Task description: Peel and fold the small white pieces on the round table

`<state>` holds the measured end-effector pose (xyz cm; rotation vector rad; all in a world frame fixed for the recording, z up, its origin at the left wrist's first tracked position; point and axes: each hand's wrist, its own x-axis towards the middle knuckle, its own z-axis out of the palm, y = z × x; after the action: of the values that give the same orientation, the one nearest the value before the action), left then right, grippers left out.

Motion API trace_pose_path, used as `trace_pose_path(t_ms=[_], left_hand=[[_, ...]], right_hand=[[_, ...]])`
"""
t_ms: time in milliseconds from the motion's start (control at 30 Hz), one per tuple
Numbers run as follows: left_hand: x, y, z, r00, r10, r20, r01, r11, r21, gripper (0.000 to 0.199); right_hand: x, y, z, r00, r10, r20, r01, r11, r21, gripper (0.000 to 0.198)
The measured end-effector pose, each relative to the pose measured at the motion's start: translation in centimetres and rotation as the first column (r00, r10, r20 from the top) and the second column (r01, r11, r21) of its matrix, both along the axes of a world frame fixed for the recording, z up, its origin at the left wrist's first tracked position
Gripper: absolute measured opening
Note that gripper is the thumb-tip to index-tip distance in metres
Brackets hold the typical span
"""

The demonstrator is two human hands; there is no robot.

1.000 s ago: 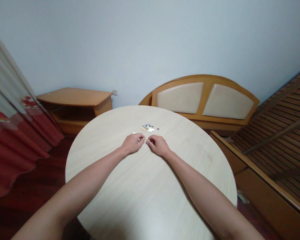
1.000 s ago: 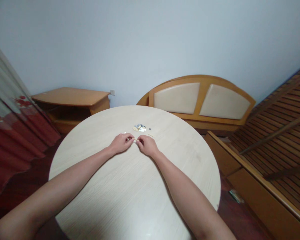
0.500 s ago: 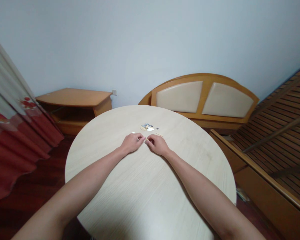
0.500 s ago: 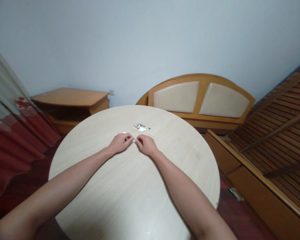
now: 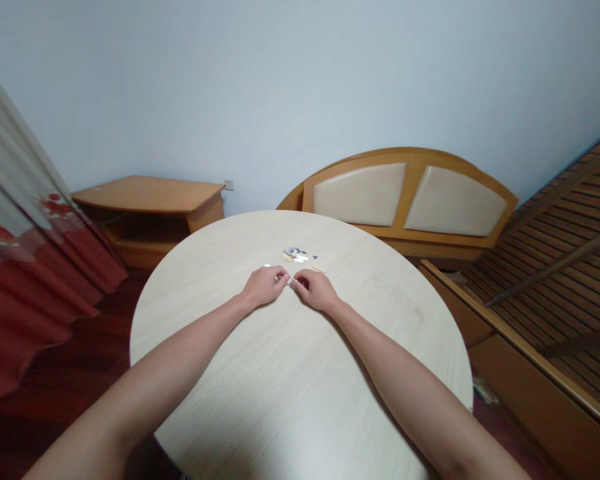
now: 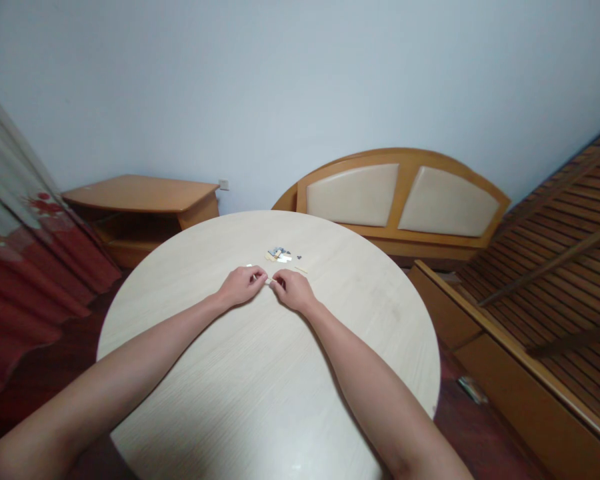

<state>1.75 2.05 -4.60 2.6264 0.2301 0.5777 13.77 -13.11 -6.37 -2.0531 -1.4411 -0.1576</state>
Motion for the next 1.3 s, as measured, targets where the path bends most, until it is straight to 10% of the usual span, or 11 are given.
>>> trace_pose_path(t_ms=[1300], left_hand=[[0.18, 0.76, -0.59, 0.999, -0.041, -0.013, 0.041, 0.999, -0.008, 0.027]], right_hand=[[0.1, -0.09, 0.14, 1.0, 0.017, 0.007, -0.016, 0.999, -0.039, 0.024]])
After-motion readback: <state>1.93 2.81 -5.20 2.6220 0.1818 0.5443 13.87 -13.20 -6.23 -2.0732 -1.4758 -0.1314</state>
